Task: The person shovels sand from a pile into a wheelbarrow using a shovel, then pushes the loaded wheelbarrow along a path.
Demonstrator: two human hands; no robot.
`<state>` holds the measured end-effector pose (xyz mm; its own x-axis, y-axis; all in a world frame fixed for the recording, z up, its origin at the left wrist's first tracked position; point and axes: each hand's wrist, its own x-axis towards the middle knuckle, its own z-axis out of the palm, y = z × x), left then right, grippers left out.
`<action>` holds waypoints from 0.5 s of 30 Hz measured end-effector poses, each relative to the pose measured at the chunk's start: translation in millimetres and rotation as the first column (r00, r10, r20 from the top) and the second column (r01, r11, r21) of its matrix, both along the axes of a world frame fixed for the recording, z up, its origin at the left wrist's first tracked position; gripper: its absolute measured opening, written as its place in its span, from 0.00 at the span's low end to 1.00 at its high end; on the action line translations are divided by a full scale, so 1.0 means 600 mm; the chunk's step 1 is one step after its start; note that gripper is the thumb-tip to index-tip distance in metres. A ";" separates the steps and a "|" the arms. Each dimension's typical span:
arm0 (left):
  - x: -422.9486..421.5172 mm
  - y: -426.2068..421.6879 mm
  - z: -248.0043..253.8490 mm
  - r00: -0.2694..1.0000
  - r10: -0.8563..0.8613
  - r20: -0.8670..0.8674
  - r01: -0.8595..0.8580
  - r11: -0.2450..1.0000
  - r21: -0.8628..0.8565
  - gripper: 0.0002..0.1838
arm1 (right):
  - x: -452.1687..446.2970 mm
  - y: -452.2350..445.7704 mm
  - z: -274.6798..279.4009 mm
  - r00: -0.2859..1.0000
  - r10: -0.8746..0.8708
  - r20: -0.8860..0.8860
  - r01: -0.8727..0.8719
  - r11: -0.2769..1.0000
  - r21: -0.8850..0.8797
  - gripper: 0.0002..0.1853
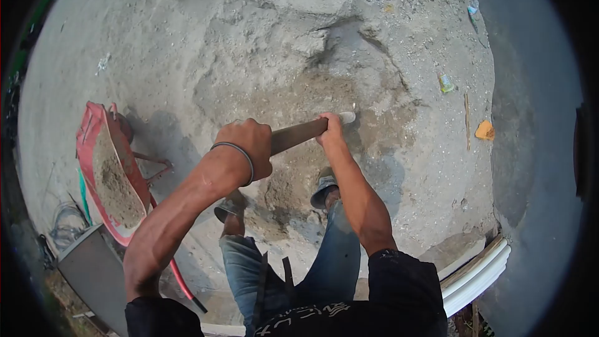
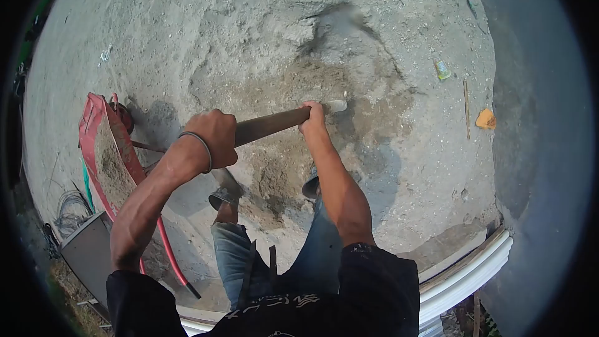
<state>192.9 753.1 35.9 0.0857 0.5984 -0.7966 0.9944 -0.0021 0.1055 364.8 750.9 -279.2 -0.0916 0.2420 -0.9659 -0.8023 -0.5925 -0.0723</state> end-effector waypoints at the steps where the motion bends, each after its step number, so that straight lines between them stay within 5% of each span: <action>1: -0.042 -0.017 0.042 1.000 -0.008 -0.012 0.008 1.000 -0.011 0.12 | -0.036 -0.014 0.031 0.999 0.040 -0.003 -0.040 0.999 0.026 0.02; 6: -0.308 -0.160 0.257 0.988 0.150 -0.023 -0.150 0.988 0.025 0.13 | -0.304 -0.129 0.272 0.972 0.232 0.043 -0.231 0.973 -0.032 0.02; 11: -0.563 -0.448 0.447 0.906 0.414 -0.087 -0.399 0.904 0.152 0.14 | -0.640 -0.271 0.425 0.850 0.524 -0.053 -0.503 0.838 0.211 0.03; 14: -0.666 -0.684 0.491 0.744 0.654 -0.137 -0.602 0.745 0.288 0.13 | -0.843 -0.392 0.502 0.739 0.660 -0.134 -0.592 0.732 0.336 0.04; 15: -0.688 -0.759 0.490 0.632 0.771 -0.080 -0.702 0.613 0.364 0.13 | -0.909 -0.439 0.562 0.709 0.705 -0.033 -0.645 0.667 0.373 0.04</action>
